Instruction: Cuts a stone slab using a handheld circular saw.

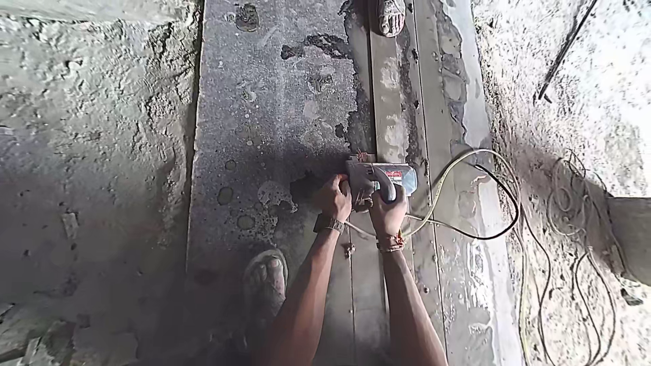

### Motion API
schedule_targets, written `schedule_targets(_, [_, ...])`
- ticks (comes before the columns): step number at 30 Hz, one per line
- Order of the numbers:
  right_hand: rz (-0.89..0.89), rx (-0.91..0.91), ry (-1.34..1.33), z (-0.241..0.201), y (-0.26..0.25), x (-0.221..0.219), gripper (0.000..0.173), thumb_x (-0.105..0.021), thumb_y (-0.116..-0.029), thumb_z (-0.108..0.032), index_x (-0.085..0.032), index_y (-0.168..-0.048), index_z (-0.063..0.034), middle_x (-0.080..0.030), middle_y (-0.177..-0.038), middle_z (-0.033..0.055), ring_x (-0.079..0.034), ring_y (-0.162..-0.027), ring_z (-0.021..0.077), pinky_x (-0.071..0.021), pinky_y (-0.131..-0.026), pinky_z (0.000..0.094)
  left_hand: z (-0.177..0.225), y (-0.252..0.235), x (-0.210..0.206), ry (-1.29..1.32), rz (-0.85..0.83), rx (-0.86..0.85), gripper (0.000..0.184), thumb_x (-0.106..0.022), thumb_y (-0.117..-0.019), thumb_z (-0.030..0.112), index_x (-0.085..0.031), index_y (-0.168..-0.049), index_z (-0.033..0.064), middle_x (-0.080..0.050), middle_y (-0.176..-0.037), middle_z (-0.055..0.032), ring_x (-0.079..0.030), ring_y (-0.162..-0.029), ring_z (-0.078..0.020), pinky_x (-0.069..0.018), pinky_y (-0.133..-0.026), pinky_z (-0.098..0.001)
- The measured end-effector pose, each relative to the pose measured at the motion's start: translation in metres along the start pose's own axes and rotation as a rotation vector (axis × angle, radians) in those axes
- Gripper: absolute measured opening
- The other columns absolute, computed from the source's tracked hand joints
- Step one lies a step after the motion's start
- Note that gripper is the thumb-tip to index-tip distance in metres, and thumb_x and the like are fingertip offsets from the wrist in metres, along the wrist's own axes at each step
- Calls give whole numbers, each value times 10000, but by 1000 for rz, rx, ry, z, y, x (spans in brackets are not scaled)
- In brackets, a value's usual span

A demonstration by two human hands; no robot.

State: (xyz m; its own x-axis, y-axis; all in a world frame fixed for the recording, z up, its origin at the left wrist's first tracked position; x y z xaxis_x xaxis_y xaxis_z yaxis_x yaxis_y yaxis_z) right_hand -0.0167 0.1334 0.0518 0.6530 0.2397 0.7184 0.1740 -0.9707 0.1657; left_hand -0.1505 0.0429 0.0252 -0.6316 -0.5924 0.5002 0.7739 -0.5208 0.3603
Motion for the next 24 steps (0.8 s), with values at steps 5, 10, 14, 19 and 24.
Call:
schedule_targets(5, [1,-23,14,-2,-3,-1,441,-776,-846,-151,-628,-1225,19,-715,-927,170,-701,-832,320,-552,-764,532,3,0,-2,-2,-1,-28,270,-573,-1023,104,-678,-1203,-67,-703,-1154,-257,-675,-1127,-371,-490,-1034,-504])
schedule_targets(10, [21,0,11,-4,-4,-1,444,-771,-846,-157,-621,-1220,29,-714,-915,174,-699,-812,322,-553,-745,534,4,-2,-4,-13,-47,-119,500,-761,-927,292,-643,-1212,-101,-678,-1169,-274,-667,-1119,-376,-506,-1029,-490])
schedule_targets(14, [25,-22,27,-5,-5,-3,451,-781,-846,-159,-628,-1228,27,-720,-926,181,-704,-827,334,-551,-765,542,6,-5,-3,-64,-108,-129,537,-823,-869,247,-631,-1242,-87,-658,-1238,-266,-633,-1195,-380,-477,-1073,-483])
schedule_targets(19, [28,-25,37,-6,-7,-3,451,-783,-842,-167,-624,-1223,14,-717,-909,170,-704,-811,327,-555,-740,542,7,-8,-4,-73,-107,-133,510,-823,-867,202,-637,-1244,-86,-645,-1254,-275,-622,-1205,-386,-471,-1078,-480])
schedule_targets(24, [41,1,29,-10,-8,-4,441,-782,-841,-160,-627,-1212,23,-715,-897,170,-700,-801,323,-554,-739,530,10,-10,-4,-61,-69,-151,491,-822,-862,179,-651,-1237,-89,-650,-1255,-275,-623,-1210,-385,-469,-1083,-477])
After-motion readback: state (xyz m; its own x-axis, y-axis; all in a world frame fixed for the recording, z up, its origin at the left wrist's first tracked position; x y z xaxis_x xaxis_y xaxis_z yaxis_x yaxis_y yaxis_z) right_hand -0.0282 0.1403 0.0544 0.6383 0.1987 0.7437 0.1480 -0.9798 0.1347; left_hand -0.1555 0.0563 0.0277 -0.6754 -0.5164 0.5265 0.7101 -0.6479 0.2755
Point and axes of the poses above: each hand's wrist, its own y-axis away from the middle knuckle, its own x-axis out of the back of the hand, z = x × y, the point moved 6 cm from there along -y, towards the middle knuckle
